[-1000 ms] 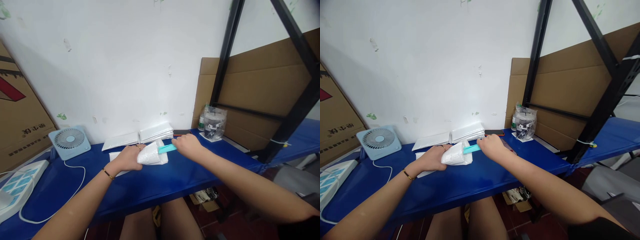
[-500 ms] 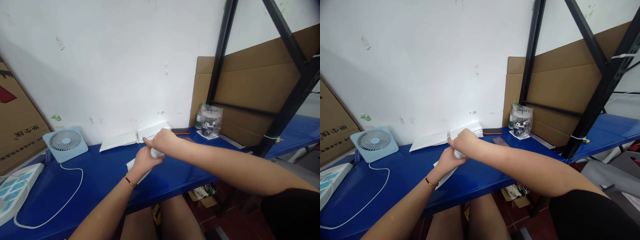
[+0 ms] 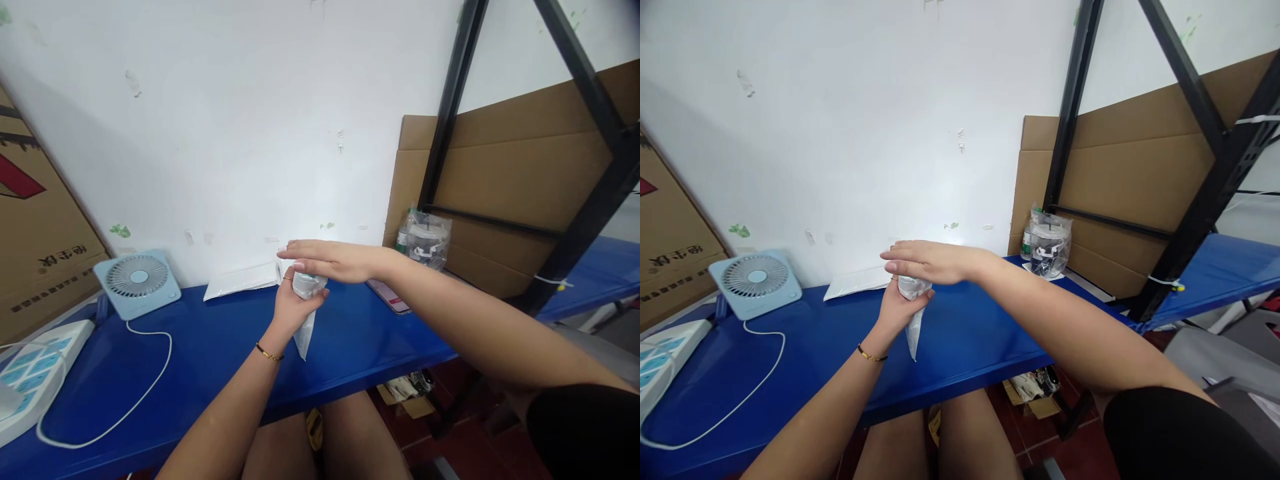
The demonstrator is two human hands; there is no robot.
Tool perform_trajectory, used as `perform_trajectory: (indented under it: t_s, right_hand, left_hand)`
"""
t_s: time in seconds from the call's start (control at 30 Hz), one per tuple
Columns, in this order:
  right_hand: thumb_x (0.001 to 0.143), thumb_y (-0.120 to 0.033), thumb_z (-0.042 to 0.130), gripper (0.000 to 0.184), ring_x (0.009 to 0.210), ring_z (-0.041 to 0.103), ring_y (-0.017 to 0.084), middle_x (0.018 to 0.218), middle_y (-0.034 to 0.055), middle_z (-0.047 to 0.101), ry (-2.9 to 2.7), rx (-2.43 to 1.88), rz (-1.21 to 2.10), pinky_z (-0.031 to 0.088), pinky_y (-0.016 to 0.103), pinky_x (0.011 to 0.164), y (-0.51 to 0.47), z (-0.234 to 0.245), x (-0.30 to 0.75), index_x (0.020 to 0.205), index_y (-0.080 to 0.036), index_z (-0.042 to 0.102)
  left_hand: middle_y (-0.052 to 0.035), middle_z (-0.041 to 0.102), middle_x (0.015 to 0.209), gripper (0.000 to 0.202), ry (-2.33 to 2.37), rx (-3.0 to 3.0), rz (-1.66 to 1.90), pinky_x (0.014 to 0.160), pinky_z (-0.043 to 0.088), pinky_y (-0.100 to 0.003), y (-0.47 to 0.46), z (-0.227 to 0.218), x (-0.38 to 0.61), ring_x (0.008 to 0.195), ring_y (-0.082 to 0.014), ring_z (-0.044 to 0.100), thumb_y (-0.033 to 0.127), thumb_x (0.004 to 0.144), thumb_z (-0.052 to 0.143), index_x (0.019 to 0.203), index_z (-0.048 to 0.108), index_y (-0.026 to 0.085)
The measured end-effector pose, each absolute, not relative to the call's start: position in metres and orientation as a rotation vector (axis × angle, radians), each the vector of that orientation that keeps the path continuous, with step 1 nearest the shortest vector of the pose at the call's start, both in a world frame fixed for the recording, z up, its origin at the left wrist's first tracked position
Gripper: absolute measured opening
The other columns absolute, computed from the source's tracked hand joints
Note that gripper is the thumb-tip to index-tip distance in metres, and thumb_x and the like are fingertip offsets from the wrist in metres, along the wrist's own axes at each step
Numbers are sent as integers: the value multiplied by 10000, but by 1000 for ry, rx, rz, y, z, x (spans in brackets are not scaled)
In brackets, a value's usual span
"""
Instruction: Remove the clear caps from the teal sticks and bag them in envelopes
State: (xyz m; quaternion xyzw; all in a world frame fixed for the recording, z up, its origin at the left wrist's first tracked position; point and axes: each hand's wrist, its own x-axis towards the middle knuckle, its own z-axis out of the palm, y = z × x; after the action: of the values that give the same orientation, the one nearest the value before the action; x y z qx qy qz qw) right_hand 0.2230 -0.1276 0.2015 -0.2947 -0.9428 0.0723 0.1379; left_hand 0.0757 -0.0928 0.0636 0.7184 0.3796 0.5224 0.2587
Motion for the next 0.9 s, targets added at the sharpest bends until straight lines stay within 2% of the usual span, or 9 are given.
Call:
perform_trajectory:
  t_s: [0.13,0.27,0.43,0.63,0.7,0.77,0.83,0.9]
  right_hand:
    - [964,-442,173,495,1379,161,178,1485,21,266,-2616,-810,174,138,396,1119,-124,186,218,1407,-250,282]
    - [957,-455,219,480,1391,92,225,1498,22,232,-2736,-844,108,56,471,1116,-119,176,217,1379,-264,345]
    - [953,-481,143,530,1398,21,182,1531,-3,78,-2444,-787,98,48,451,1123,-116,175,215,1446,-293,95]
    - [965,-432,193,487,1393,79,203,1470,33,303,-2627,-728,298,1,470,1116,-111,171,213,1387,-235,336]
    - [965,-356,238,437,1388,104,210,1480,35,278,-2598,-662,337,54,477,1109,-108,177,220,1364,-239,371]
    - [904,-292,399,406,1369,165,237,1475,39,284,-2629,-591,345,158,471,1085,-104,187,229,1304,-244,445]
    - [781,-223,558,407,1282,330,251,1382,62,416,-2710,-576,338,290,432,1016,-100,196,237,1188,-227,542]
    - [703,-175,614,327,1047,519,211,1137,59,586,-2754,-633,346,399,354,878,-95,202,241,1030,-193,606]
  left_hand:
    - [-36,625,1002,618,1050,1926,1417,770,483,-304,-89,59,72,870,-184,607,360,629,706,1141,402,198]
    - [-70,588,1111,639,1020,1990,1396,838,469,-330,-87,56,67,993,-218,579,349,625,705,1166,408,188]
    - [-60,578,1125,704,976,1962,1406,851,461,-327,-87,57,62,973,-200,579,331,648,691,1246,342,202]
    - [-89,521,1206,780,889,1967,1429,884,435,-347,-86,57,59,1043,-224,539,316,635,707,1285,292,200]
    - [-80,536,1158,759,841,1949,1407,872,434,-360,-85,56,55,1005,-220,545,324,652,698,1284,297,196]
    - [-74,545,1119,761,767,1932,1329,863,432,-368,-83,56,49,980,-221,543,345,661,694,1294,304,187]
    - [-78,551,1100,779,637,1940,1158,844,438,-364,-80,57,43,965,-228,541,374,657,698,1307,318,174]
    - [-83,568,1071,776,501,1952,952,821,445,-353,-75,59,40,949,-232,546,383,653,702,1304,346,160]
